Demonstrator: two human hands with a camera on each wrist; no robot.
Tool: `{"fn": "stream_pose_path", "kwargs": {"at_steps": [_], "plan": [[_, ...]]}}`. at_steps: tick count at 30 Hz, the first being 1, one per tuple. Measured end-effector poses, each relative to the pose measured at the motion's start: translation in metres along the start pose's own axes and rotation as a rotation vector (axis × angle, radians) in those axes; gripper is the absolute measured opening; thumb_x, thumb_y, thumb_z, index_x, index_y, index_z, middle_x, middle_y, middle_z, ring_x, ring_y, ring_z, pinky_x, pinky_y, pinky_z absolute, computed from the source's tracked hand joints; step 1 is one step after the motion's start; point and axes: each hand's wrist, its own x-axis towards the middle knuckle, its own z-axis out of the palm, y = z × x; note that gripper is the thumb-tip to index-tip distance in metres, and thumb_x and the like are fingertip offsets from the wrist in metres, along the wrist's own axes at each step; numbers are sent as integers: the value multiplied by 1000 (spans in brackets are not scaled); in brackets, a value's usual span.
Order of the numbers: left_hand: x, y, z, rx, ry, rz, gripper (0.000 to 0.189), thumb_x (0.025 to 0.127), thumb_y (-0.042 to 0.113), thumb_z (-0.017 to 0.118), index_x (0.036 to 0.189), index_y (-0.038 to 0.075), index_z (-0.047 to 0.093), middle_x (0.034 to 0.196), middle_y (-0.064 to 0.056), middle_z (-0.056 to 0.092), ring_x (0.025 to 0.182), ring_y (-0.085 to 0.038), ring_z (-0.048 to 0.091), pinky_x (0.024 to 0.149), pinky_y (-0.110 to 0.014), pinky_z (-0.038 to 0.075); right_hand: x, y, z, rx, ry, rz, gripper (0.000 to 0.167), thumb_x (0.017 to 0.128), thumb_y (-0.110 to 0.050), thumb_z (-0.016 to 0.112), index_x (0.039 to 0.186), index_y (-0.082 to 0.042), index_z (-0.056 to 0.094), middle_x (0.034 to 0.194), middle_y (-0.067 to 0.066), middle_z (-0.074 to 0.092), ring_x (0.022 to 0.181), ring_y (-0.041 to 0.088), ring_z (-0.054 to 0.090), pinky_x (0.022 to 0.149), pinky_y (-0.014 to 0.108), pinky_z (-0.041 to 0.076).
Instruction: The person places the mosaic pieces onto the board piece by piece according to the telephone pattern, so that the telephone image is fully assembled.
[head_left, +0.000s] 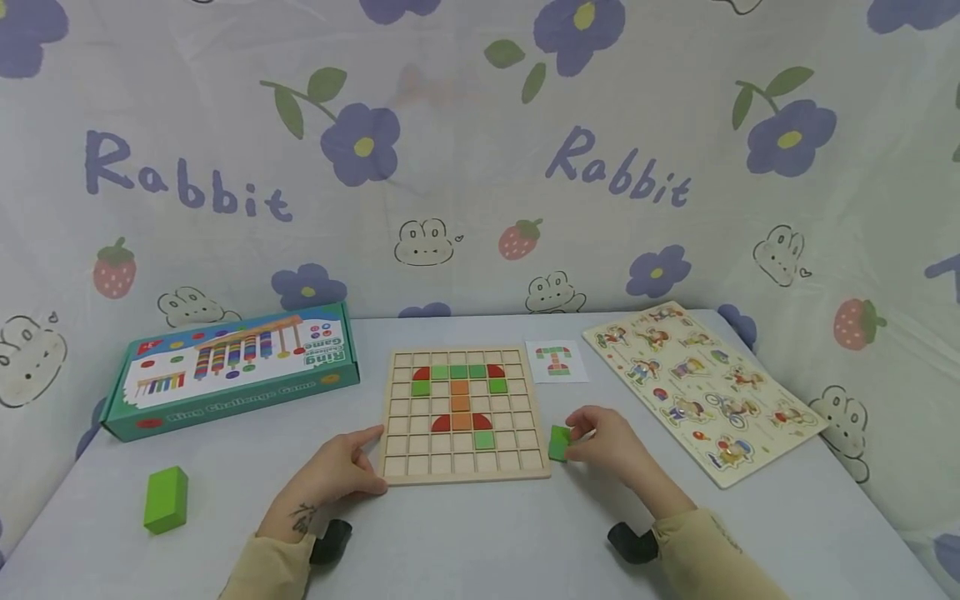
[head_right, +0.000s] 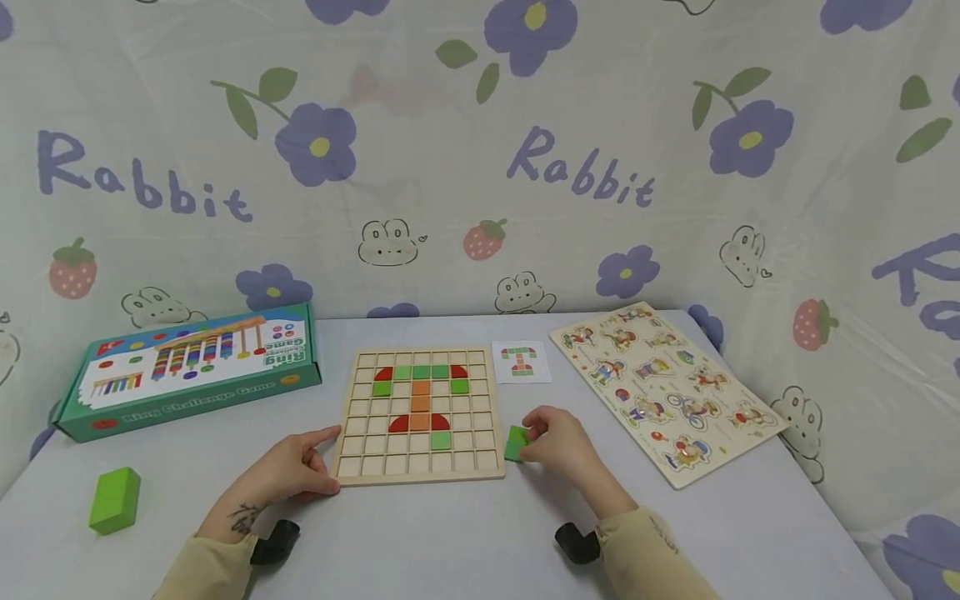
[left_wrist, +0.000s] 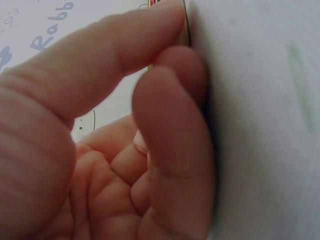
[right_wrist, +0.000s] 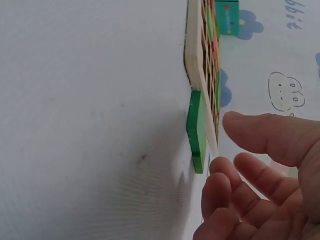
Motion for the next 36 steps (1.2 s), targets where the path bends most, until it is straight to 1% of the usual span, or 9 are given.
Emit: {"fn": "stream_pose_path", "kwargs": {"at_steps": [2, 5, 11, 19, 22, 25, 30, 33, 36], "plan": [[0, 0, 0, -3, -2, 5, 84, 65, 4, 80, 139, 8, 41, 60, -3, 54, 50, -11, 43, 48, -25, 34, -2, -2, 2, -18, -13, 30, 33, 67, -1, 72, 98, -1, 63, 85, 7, 59, 73, 18, 52, 60, 28, 43], [0, -1, 0, -5, -1, 14, 84, 65, 3, 80, 139, 7, 41, 60, -3, 54, 50, -11, 43, 48, -25, 34, -4, -5, 5, -68, -24, 40, 32, 66, -1, 74, 96, -3, 63, 88, 7, 59, 77, 18, 54, 62, 29, 46], [0, 0, 0, -12, 7, 3, 83, 65, 3, 79, 139, 9, 42, 60, -3, 54, 50, -11, 43, 48, -25, 34, -3, -8, 11, -187, -18, -5, 31, 65, -2, 76, 94, -6, 64, 93, 5, 61, 84, 18, 55, 71, 34, 47], [-1, 1, -1, -6, 8, 4, 83, 65, 4, 80, 139, 9, 42, 60, -3, 53, 50, -12, 43, 48, -25, 34, -2, -9, 11, -257, -12, -25, 29, 66, -2, 74, 92, -9, 64, 88, 3, 60, 80, 17, 52, 69, 33, 44], [0, 0, 0, -8, 6, 3, 83, 65, 4, 80, 139, 10, 42, 60, -3, 53, 51, -12, 43, 49, -25, 34, 0, -7, 8, -194, -14, -40, 31, 67, -1, 72, 95, -9, 63, 88, 3, 60, 77, 17, 52, 64, 31, 44], [0, 0, 0, -6, 8, 9, 83, 65, 4, 80, 139, 9, 42, 61, -3, 53, 51, -12, 43, 49, -26, 34, 3, -7, 5, -78, -19, -85, 33, 68, -2, 73, 98, -7, 62, 89, 3, 59, 75, 18, 50, 61, 29, 42], [0, -1, 0, 3, 12, 15, 83, 65, 4, 80, 139, 9, 42, 60, -3, 54, 50, -12, 43, 49, -26, 34, 5, -23, 12, 102, -70, -178, 37, 70, -3, 73, 105, -3, 62, 90, 6, 59, 72, 19, 48, 59, 28, 40], [1, -1, 0, 6, 11, 10, 83, 65, 4, 80, 139, 9, 42, 60, -3, 54, 50, -12, 43, 49, -25, 34, 7, -35, 22, 143, -105, -197, 37, 71, -2, 70, 108, -4, 64, 92, 6, 59, 71, 18, 47, 57, 27, 38], [0, -1, 0, 11, 9, 3, 83, 65, 5, 80, 139, 10, 42, 60, -3, 54, 51, -12, 44, 49, -26, 35, 8, -47, 33, 117, -118, -213, 33, 71, -3, 70, 104, -8, 68, 92, 5, 58, 72, 18, 46, 58, 27, 37]]}}
